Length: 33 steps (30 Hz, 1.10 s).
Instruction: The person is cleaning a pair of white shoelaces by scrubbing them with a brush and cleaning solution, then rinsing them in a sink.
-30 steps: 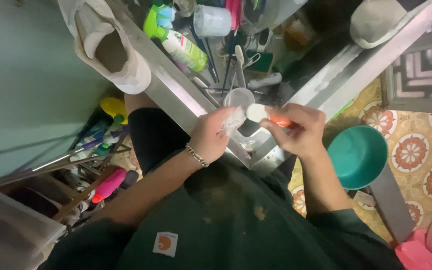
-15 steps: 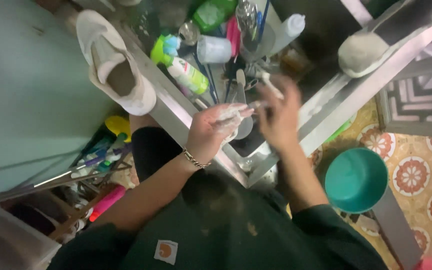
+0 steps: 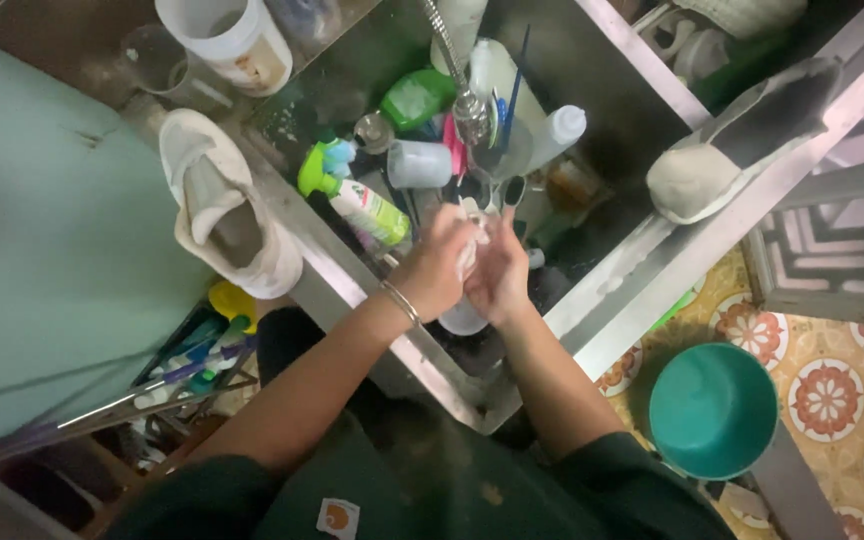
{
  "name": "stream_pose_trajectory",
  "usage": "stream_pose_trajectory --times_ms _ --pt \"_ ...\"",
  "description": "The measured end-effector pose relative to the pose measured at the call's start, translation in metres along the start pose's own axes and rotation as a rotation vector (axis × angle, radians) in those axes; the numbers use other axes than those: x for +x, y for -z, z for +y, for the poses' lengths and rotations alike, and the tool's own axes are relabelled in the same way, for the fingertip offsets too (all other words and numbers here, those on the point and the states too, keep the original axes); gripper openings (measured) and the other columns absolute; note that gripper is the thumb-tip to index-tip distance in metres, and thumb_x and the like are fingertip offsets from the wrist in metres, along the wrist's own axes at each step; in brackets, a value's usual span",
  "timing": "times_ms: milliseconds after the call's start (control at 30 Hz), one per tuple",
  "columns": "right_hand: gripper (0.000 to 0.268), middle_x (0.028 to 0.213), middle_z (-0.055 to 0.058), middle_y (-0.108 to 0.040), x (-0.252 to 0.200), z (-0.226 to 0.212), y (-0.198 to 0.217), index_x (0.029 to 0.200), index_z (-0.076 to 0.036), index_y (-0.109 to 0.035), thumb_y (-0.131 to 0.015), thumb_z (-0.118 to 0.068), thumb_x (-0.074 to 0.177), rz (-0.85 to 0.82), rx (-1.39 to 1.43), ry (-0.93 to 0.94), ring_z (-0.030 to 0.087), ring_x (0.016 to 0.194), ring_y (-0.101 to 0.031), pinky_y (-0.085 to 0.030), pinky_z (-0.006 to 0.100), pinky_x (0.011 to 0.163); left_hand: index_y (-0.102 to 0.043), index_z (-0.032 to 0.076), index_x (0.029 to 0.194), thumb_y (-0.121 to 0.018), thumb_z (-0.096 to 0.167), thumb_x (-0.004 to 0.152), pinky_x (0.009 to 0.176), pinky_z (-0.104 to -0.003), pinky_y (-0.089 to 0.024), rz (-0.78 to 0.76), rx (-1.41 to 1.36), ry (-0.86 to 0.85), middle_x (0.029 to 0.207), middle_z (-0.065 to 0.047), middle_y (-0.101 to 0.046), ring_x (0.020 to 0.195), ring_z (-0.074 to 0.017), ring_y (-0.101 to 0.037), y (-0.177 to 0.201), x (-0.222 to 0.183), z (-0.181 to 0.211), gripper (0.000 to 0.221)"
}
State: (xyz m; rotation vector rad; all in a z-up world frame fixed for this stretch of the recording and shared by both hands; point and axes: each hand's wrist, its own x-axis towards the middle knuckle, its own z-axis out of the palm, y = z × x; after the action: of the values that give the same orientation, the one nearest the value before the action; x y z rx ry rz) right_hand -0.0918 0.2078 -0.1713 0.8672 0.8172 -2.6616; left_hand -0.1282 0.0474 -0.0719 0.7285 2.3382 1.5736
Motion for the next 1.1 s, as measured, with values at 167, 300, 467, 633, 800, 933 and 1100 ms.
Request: stream_pose_trajectory --times_ms 167,300,467,633,800,933,1100 --pt "0.017 0.116 0.012 -0.091 0.031 -0.029 -0.009 0.118 -0.015 -0.07 -0.083 -0.026 0.119 0.176 -0.096 0.153 0.031 0.102 -0.089 -0.071 0.052 0.089 -0.044 0.01 0.173 -0.059 -0.011 0.112 0.086 -0.069 -0.077 -0.214 0.205 0.111 0.187 -0.036 -0.033 0.102 -0.0713 -0.079 -0.03 0.013 -0.038 0.066" --pt "0.043 0.123 0.021 -0.091 0.06 -0.038 -0.013 0.156 -0.008 -0.062 -0.082 -0.021 0.12 0.397 -0.076 0.172 0.034 0.106 -0.092 -0.075 0.055 0.092 -0.075 0.008 0.131 -0.081 0.008 0.11 0.061 -0.039 -0.079 0.396 -0.23 0.254 0.131 -0.016 -0.077 0.1 -0.0381 -0.085 -0.01 0.067 -0.056 0.021" --pt "0.059 0.139 0.015 -0.08 0.127 -0.035 0.024 0.184 0.0 -0.048 -0.055 -0.017 0.128 0.326 -0.053 0.002 0.02 0.098 -0.079 -0.066 0.03 0.08 -0.086 0.031 0.123 -0.081 0.032 0.109 0.07 -0.041 -0.074 0.602 -0.092 0.601 0.099 0.002 -0.091 0.086 -0.0214 -0.091 0.021 0.169 -0.165 0.015" --pt "0.018 0.103 0.009 -0.078 0.1 -0.084 -0.036 0.131 -0.006 -0.071 -0.069 -0.024 0.128 0.23 0.13 -0.04 0.012 0.071 -0.068 -0.06 0.021 0.054 -0.031 0.005 0.195 -0.076 0.011 0.12 0.109 -0.033 -0.077 0.238 0.572 0.471 0.208 -0.002 0.001 0.192 -0.0321 -0.024 0.12 0.264 -0.045 0.087" --pt "0.018 0.1 0.003 -0.078 0.099 -0.098 -0.047 0.136 -0.011 -0.076 -0.071 -0.02 0.122 0.226 0.018 -0.043 0.013 0.078 -0.071 -0.06 0.025 0.073 -0.012 0.005 0.196 -0.093 0.037 0.118 0.157 -0.051 -0.022 0.437 0.474 0.367 0.207 -0.024 -0.014 0.192 -0.0411 -0.021 0.137 0.349 -0.163 0.117" --pt "0.055 0.113 0.007 -0.082 0.119 -0.092 -0.032 0.172 -0.006 -0.07 -0.071 -0.009 0.117 0.188 0.053 -0.012 0.016 0.089 -0.078 -0.067 0.028 0.08 -0.019 0.02 0.195 -0.068 0.029 0.123 0.131 -0.058 -0.06 0.418 0.413 0.487 0.176 -0.02 -0.074 0.158 -0.0467 -0.073 0.12 0.344 -0.139 0.088" --pt "0.079 0.119 0.012 -0.078 0.136 -0.083 -0.025 0.185 -0.001 -0.058 -0.069 0.0 0.106 0.104 -0.004 0.004 0.021 0.09 -0.081 -0.071 0.033 0.081 -0.05 0.027 0.183 -0.065 0.027 0.12 0.137 -0.052 -0.055 0.272 0.133 0.454 0.183 -0.003 -0.069 0.166 -0.0318 -0.068 0.022 0.228 -0.133 0.065"
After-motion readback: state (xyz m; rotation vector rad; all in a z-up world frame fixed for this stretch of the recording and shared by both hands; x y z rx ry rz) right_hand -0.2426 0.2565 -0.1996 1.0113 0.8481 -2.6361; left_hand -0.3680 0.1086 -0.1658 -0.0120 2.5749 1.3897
